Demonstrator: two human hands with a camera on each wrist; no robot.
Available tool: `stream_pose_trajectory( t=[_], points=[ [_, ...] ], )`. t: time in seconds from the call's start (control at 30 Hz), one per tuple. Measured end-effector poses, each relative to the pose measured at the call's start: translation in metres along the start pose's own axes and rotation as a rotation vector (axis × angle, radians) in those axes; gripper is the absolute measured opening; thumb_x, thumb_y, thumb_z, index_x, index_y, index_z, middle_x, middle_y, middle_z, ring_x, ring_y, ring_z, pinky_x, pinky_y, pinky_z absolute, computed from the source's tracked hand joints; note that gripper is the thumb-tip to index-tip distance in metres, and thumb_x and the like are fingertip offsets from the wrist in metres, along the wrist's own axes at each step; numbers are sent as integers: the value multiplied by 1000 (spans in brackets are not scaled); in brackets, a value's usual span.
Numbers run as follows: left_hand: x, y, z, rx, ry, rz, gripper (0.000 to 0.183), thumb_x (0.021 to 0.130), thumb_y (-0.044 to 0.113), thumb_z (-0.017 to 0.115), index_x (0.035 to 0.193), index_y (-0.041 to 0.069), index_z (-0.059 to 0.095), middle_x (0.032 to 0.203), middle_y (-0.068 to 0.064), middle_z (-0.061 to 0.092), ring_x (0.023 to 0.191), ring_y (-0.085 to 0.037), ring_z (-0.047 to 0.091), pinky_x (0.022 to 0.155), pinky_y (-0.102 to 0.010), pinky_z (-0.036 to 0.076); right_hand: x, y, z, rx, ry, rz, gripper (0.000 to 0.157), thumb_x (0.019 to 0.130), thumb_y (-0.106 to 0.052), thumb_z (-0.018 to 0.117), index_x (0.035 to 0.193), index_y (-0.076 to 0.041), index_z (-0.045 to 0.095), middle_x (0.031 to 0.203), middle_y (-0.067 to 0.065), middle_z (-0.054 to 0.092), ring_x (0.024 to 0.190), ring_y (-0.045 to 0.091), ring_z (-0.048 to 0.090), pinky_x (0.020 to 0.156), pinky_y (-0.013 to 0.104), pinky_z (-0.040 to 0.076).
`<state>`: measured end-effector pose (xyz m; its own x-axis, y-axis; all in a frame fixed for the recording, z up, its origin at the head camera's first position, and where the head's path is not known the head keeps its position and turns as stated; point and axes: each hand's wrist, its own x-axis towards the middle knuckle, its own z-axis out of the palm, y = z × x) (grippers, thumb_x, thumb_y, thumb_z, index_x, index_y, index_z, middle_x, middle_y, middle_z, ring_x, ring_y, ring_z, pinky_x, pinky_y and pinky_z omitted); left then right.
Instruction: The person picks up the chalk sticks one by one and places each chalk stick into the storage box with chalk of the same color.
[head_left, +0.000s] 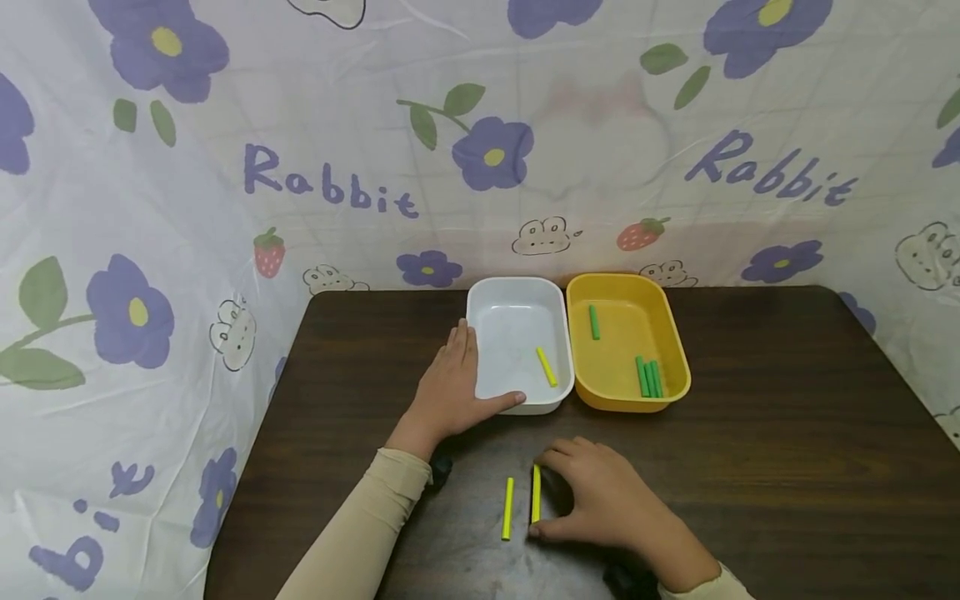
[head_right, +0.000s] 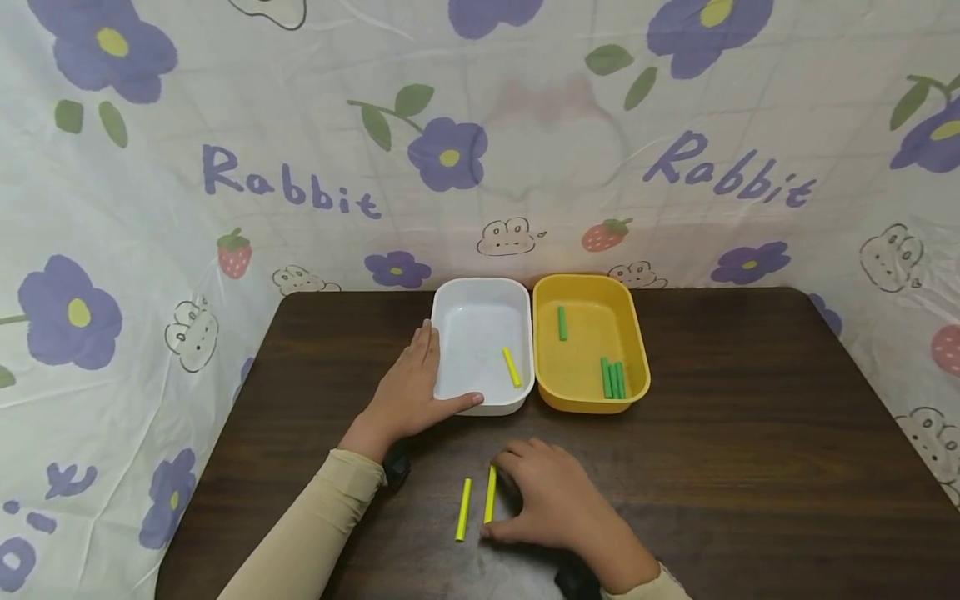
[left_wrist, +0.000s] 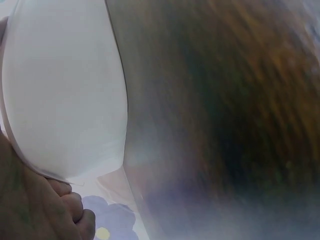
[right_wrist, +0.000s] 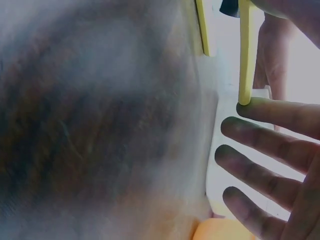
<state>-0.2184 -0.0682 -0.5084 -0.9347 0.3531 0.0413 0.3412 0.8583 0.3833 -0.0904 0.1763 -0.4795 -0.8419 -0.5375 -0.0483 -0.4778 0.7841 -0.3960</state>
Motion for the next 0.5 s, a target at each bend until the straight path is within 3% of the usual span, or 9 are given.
stream_pose_trajectory(
  t=[0.17,0.5],
  points=[
    [0,0,1,5,-4,0,137,82,97,47,170,1,5,180,-15,-1,168,-30,7,133,-48,22,0,2,-7,-18,36,3,77,75,-68,87,129,-15,73,131,2,70,119,23,66,98,51,58],
    [0,-3,3,7,-5,-2,137,82,98,46,170,0,6,180,-15,-2,168,-29,5,133,-48,22,-1,7,-16,-35,230,-33,79,74,-66,90,130,-14,73,123,-2,73,109,16,69,90,43,61]
  ],
)
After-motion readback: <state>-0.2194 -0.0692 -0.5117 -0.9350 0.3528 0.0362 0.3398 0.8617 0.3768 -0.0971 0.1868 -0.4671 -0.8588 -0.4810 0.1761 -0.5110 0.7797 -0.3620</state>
